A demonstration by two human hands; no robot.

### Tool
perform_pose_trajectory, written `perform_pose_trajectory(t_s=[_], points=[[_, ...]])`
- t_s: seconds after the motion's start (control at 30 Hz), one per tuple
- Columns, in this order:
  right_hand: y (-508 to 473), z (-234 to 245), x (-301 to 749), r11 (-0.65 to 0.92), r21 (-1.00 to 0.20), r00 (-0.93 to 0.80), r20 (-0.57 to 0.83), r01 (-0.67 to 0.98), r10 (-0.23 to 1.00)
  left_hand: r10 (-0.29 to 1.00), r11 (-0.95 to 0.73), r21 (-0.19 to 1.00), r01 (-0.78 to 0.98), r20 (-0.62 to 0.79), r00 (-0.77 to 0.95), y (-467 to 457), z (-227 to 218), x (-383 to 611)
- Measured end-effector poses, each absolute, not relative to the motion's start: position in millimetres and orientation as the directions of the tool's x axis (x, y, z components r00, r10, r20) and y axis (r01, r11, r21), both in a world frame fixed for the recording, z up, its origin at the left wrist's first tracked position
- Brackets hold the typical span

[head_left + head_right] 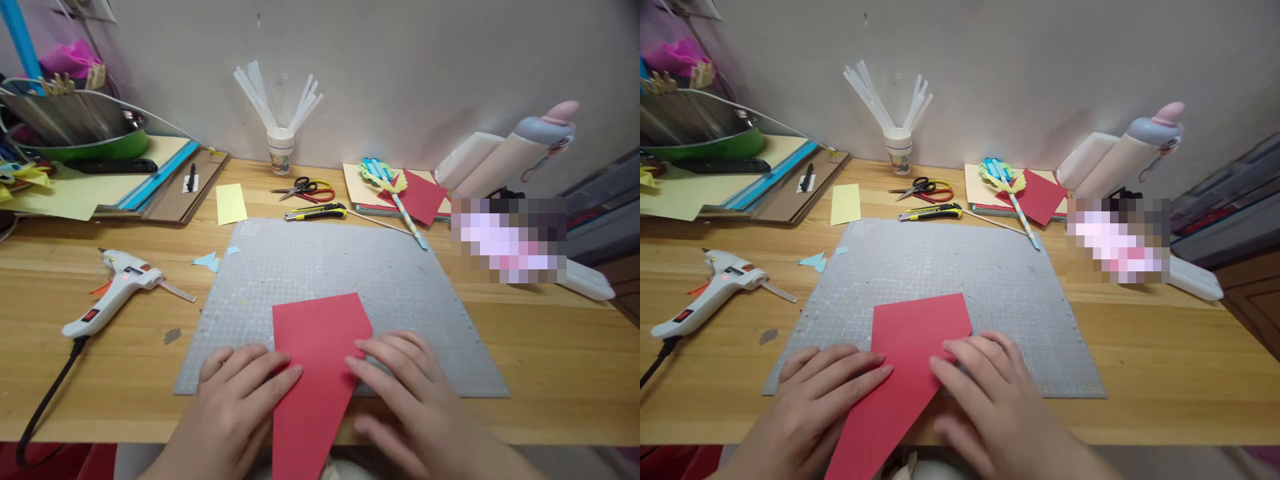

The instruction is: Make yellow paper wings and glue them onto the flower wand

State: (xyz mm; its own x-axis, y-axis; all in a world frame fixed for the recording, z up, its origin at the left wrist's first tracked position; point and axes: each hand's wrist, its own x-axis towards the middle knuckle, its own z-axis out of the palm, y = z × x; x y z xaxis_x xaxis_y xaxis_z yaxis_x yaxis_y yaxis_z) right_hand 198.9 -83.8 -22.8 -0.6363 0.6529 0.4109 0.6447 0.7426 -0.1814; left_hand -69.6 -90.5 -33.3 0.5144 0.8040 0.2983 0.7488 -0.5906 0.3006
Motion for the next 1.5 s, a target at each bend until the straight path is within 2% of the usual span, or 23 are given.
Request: perform_pose_trajectory(t_s=[0.13,0.23,0.37,0.53,0.73,0.93,1.1,1.3,1.5], points=[[-76.7,-44.2,196.6,0.631,-0.316,-0.545,0.322,0.709,0.774,0.772,-0.632,0.275,0.725,0.301,0.559,-99.9,-34.9,-73.3],[-83.8,-52.3,200.7,0.578,-0.341,-0.507,0.279,0.742,0.816,0.792,-0.603,0.269,0.751,0.313,0.524,-102.7,-37.1,-74.6],[-85.5,-53.5,202.8,0.575,-0.356,-0.506,0.273,0.737,0.818,0.861,-0.492,0.257,0.831,0.287,0.421,-99.5,-37.8,-75.2],[-83.5,-50.4,204.0,0.606,-0.344,-0.542,0.270,0.717,0.796,0.877,-0.467,0.253,0.847,0.256,0.407,-99.0,-38.4,-70.4],[-80.4,-48.6,210.8,0.540,-0.389,-0.489,0.229,0.746,0.842,0.892,-0.423,0.351,0.836,0.326,0.314,-97.4,-34.2,-63.1],[-67.4,-47.8,210.2,0.415,-0.431,-0.388,0.153,0.801,0.909,0.929,-0.370,0.397,0.840,0.178,0.324,-83.2,-29.7,-61.4],[-58.6,-47.0,208.3,0.361,-0.425,-0.358,0.090,0.830,0.929,0.960,-0.280,0.375,0.884,0.137,0.246,-78.1,-35.5,-58.9],[-52.1,-19.1,198.4,0.276,-0.423,-0.353,-0.116,0.863,0.928,0.977,-0.211,0.387,0.898,0.053,0.206,-72.6,-33.5,-57.5],[-34.0,1.9,162.9,0.295,-0.612,-0.475,-0.151,0.734,0.867,0.972,-0.194,0.377,0.906,-0.047,0.228,-64.4,-24.1,-57.5]])
